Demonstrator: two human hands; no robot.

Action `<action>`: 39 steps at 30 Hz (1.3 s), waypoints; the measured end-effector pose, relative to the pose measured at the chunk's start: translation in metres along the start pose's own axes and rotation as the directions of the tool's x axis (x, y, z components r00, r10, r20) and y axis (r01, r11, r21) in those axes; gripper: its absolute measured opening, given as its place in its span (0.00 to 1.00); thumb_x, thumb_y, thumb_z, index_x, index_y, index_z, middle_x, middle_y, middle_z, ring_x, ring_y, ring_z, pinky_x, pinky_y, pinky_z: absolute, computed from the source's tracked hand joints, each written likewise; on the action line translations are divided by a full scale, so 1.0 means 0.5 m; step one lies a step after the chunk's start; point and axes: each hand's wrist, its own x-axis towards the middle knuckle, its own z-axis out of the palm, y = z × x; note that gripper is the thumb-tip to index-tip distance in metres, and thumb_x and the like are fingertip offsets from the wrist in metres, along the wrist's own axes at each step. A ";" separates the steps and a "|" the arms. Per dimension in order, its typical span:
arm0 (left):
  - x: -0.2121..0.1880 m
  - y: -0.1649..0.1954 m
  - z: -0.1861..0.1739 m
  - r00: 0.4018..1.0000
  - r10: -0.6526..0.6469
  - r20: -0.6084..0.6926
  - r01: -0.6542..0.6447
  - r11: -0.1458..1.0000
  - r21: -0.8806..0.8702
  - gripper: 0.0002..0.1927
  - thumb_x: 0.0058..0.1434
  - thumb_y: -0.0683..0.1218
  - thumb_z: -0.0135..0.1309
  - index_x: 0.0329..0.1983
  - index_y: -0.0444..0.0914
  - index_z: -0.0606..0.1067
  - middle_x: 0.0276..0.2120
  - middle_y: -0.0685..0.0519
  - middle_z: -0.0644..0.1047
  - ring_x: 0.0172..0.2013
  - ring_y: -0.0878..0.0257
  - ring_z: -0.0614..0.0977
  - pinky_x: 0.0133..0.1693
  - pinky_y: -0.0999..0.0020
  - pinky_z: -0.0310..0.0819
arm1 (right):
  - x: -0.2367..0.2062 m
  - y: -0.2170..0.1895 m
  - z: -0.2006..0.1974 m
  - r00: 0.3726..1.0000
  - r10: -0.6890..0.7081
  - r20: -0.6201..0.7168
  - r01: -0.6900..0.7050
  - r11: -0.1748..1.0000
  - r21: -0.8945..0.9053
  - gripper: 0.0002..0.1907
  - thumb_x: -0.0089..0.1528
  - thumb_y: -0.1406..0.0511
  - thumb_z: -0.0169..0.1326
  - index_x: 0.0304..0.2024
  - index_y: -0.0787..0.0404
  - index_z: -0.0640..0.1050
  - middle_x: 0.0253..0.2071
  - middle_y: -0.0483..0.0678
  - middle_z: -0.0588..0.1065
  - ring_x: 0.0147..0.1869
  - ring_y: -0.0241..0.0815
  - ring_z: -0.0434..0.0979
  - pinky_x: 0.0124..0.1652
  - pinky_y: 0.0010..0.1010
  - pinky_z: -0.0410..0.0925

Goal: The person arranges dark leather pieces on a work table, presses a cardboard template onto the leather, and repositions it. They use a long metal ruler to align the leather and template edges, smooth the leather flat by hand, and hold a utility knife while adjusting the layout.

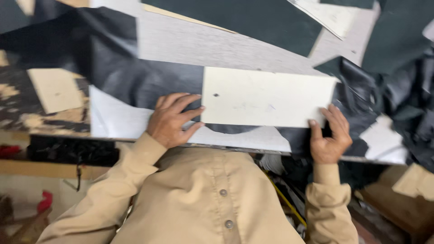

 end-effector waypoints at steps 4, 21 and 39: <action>0.011 0.011 0.016 0.999 -0.025 0.025 0.025 0.999 0.021 0.17 0.56 0.53 0.67 0.48 0.45 0.85 0.59 0.54 0.78 0.58 0.52 0.74 0.55 0.56 0.66 | 0.000 0.018 -0.005 0.998 0.053 0.032 -0.053 0.998 0.023 0.19 0.61 0.72 0.65 0.55 0.63 0.82 0.64 0.59 0.75 0.72 0.58 0.71 0.69 0.43 0.65; 0.239 0.172 0.060 0.951 0.284 0.120 -0.273 0.956 -0.103 0.17 0.58 0.49 0.59 0.50 0.41 0.81 0.55 0.49 0.77 0.56 0.50 0.73 0.54 0.52 0.66 | 0.001 -0.126 -0.020 0.989 -0.106 0.106 0.092 0.988 0.126 0.20 0.50 0.65 0.70 0.44 0.61 0.84 0.49 0.52 0.77 0.53 0.53 0.76 0.50 0.39 0.71; 0.355 0.234 0.230 0.860 0.411 0.302 -0.387 0.912 -0.138 0.18 0.64 0.51 0.54 0.57 0.47 0.78 0.61 0.53 0.71 0.55 0.51 0.69 0.54 0.53 0.61 | 0.032 -0.099 -0.051 0.938 -0.248 0.241 0.255 0.967 0.002 0.12 0.52 0.73 0.63 0.40 0.65 0.80 0.40 0.48 0.77 0.42 0.46 0.78 0.40 0.35 0.73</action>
